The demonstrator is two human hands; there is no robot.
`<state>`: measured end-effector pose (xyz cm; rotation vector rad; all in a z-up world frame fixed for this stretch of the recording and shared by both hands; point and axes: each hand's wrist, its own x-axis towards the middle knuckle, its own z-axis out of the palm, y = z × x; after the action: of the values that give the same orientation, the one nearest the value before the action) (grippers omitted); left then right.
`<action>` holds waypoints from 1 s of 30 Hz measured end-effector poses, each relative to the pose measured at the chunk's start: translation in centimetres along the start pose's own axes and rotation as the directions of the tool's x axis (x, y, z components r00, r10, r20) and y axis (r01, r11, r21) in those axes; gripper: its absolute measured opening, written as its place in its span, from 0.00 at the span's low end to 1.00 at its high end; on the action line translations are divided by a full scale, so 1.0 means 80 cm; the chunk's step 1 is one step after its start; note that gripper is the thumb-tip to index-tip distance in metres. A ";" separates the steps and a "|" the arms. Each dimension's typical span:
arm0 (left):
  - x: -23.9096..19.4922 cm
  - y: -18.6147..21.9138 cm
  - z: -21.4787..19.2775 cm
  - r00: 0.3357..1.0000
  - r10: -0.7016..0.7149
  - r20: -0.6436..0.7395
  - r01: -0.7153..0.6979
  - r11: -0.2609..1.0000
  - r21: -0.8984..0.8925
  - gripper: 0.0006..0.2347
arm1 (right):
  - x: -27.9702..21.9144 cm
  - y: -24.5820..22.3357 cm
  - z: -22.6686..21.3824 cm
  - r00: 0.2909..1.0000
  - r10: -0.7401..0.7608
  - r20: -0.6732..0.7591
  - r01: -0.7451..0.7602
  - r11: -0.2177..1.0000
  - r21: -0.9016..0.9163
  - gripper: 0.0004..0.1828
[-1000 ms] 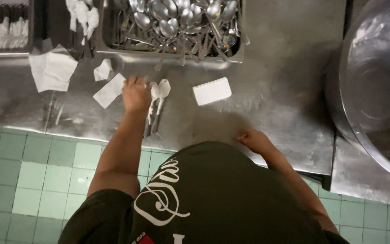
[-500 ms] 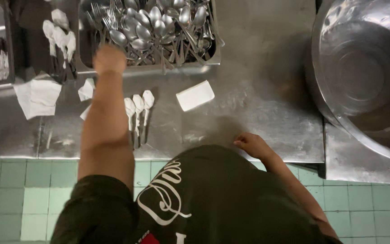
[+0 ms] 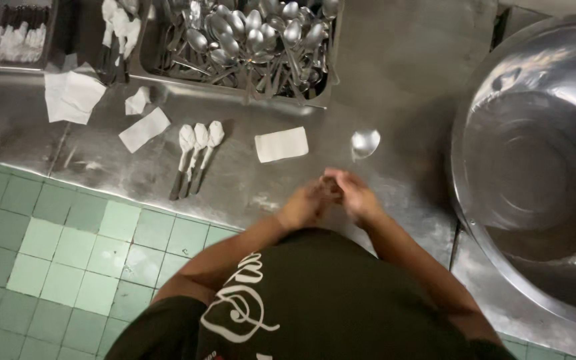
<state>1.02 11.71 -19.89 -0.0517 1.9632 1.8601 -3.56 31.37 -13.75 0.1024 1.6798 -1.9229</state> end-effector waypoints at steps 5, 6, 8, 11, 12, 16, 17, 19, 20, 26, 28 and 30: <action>0.009 0.038 -0.031 0.998 0.008 0.066 -0.030 0.943 0.333 0.11 | 0.046 0.060 -0.033 0.998 0.067 -0.004 -0.061 0.936 0.347 0.13; 0.021 0.040 -0.061 0.996 -0.076 -0.051 0.089 0.933 0.348 0.14 | 0.060 0.073 -0.044 0.998 0.060 0.003 -0.057 0.936 0.347 0.13; 0.052 0.045 -0.145 0.924 -0.140 -0.355 0.304 0.833 0.463 0.16 | 0.074 0.096 -0.062 0.998 0.050 -0.036 -0.038 0.956 0.290 0.15; 0.094 0.075 -0.277 0.751 0.206 -0.627 0.302 0.737 0.604 0.15 | 0.074 0.098 -0.073 0.941 0.312 -0.132 -0.263 0.918 0.297 0.19; 0.105 0.082 -0.315 0.658 0.464 -0.593 0.099 0.727 0.680 0.12 | 0.080 0.090 -0.073 0.943 0.308 -0.126 -0.262 0.920 0.292 0.19; 0.156 0.139 -0.434 0.624 0.300 -0.721 0.227 0.813 0.536 0.12 | 0.073 0.083 -0.064 0.977 0.117 -0.178 -0.116 0.993 0.018 0.17; 0.178 0.163 -0.455 0.597 0.259 -0.759 0.153 0.892 0.425 0.14 | 0.082 0.081 -0.059 0.977 0.091 -0.192 -0.086 0.996 0.035 0.17; 0.212 0.198 -0.485 0.571 0.409 -0.712 0.254 0.736 0.627 0.10 | 0.077 0.092 -0.066 0.883 0.317 -0.347 -0.302 0.948 0.097 0.17; 0.228 0.207 -0.498 0.550 0.527 -0.648 0.369 0.542 0.755 0.12 | 0.084 0.093 -0.067 0.871 0.331 -0.363 -0.308 0.944 0.120 0.17; 0.316 0.198 -0.547 0.648 0.434 -0.626 0.487 0.396 0.779 0.16 | 0.074 0.076 -0.052 0.838 0.382 -0.389 -0.327 0.923 0.202 0.17; 0.334 0.185 -0.565 0.653 0.549 -0.522 0.395 0.341 0.853 0.28 | 0.077 0.066 -0.050 0.839 0.384 -0.384 -0.342 0.923 0.175 0.18; 0.344 0.169 -0.577 0.592 0.413 -0.692 0.456 0.537 0.710 0.22 | 0.076 0.055 -0.048 0.822 0.401 -0.406 -0.373 0.916 0.149 0.17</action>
<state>-41.20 -23.94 -16.09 -0.7700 3.2898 0.5257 -7.73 32.55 -21.02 0.8872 1.6959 -1.7135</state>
